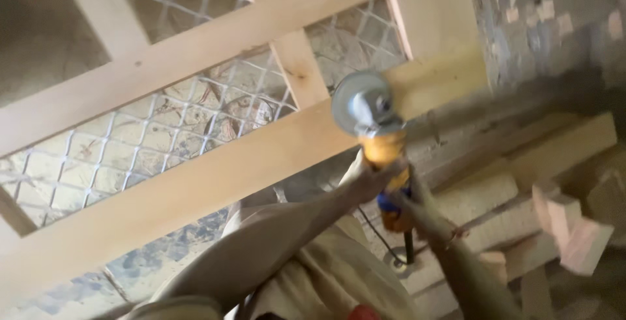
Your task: The person uses a handheld power grinder to smooth the wooden surface of a door frame. They move the tool along the wood and use their hands to feel the surface.
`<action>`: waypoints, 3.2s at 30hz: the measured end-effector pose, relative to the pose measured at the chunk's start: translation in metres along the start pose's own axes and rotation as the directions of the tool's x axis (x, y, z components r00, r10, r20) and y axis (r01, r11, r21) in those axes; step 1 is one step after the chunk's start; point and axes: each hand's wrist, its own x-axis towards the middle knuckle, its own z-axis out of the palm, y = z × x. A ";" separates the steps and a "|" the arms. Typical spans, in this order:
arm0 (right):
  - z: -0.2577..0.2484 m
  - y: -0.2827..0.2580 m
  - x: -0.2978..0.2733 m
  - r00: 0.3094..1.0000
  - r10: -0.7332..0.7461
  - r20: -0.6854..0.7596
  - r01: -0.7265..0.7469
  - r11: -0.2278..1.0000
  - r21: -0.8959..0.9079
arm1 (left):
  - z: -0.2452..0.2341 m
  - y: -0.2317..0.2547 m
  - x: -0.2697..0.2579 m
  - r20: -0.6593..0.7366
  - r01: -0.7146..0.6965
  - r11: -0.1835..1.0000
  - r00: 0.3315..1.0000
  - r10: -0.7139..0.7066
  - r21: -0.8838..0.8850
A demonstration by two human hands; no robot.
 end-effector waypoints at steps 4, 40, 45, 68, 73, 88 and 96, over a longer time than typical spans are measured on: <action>-0.048 -0.024 0.024 0.985 -0.016 -0.173 0.028 0.998 0.062 | 0.038 -0.018 0.082 0.093 -0.023 0.998 0.996 0.017 0.061; 0.397 0.011 -0.060 0.880 -0.103 0.463 0.387 0.721 -0.575 | -0.272 0.004 -0.328 -0.520 -0.178 0.945 0.854 0.010 -0.274; 0.504 0.010 -0.069 0.793 -0.122 0.597 0.509 0.672 -0.538 | -0.336 0.015 -0.405 -0.626 -0.345 0.871 0.777 0.057 -0.349; 0.236 -0.005 -0.028 0.891 -0.086 0.447 0.295 0.857 -0.422 | -0.164 -0.010 -0.218 -0.409 -0.303 0.897 0.899 0.156 -0.322; 0.102 -0.022 -0.013 0.931 -0.038 0.362 0.144 0.952 -0.270 | -0.067 -0.020 -0.112 -0.289 -0.193 0.924 0.953 0.096 -0.329; -0.149 -0.036 0.055 0.986 -0.166 0.016 0.152 0.934 0.324 | 0.116 -0.016 0.155 0.012 0.023 0.997 1.000 -0.024 0.078; -0.151 0.009 0.051 0.975 -0.210 -0.072 0.221 0.887 0.406 | 0.125 -0.039 0.159 -0.002 0.190 0.972 0.982 -0.191 0.140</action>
